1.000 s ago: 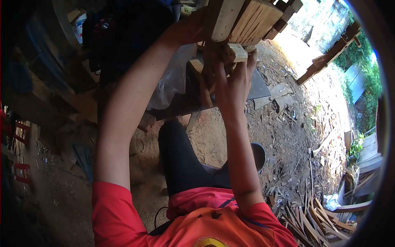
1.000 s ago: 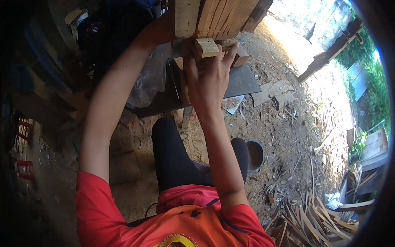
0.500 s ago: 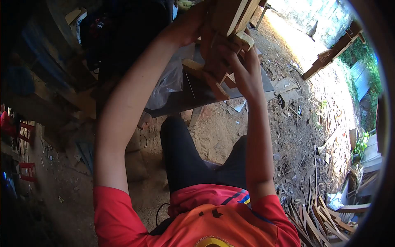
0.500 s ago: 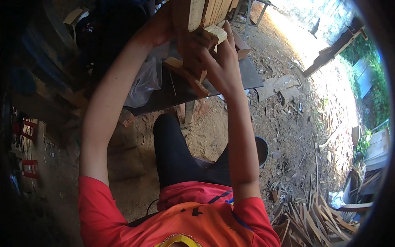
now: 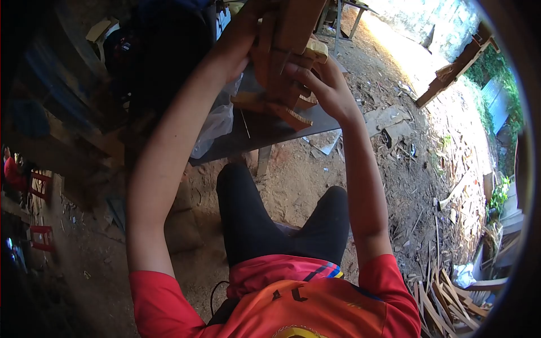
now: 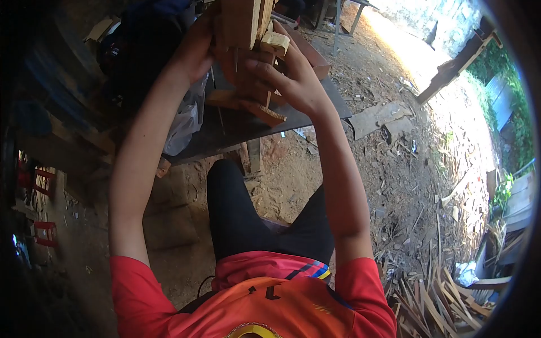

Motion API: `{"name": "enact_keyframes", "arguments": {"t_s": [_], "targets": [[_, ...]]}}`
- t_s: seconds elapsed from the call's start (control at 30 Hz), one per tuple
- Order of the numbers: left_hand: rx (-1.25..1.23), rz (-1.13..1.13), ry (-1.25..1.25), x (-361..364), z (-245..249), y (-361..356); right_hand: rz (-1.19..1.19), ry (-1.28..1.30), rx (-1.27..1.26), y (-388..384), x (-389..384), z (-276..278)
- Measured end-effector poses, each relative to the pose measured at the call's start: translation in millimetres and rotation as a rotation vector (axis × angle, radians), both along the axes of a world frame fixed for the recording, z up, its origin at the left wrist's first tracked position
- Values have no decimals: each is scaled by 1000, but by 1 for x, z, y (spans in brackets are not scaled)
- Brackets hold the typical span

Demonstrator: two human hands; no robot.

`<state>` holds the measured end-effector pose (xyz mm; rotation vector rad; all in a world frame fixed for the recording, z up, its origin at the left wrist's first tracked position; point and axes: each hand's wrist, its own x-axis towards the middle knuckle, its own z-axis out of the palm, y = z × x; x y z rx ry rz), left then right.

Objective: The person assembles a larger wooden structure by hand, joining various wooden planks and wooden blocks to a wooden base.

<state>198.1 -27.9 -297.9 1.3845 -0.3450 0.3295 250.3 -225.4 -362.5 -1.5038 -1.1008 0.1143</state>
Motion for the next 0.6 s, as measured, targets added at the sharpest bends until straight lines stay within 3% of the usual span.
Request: {"name": "enact_keyframes", "arguments": {"t_s": [0.33, 0.5, 0.6], "targets": [[-10, -51, 32, 4, 4, 3, -49, -107, -20, -5, 7, -6], [87, -17, 72, 1, 7, 2, -375, -400, -14, -25, -24, -17], [71, -14, 59, 6, 2, 6, -589, -389, -311, -42, -50, -44]]}}
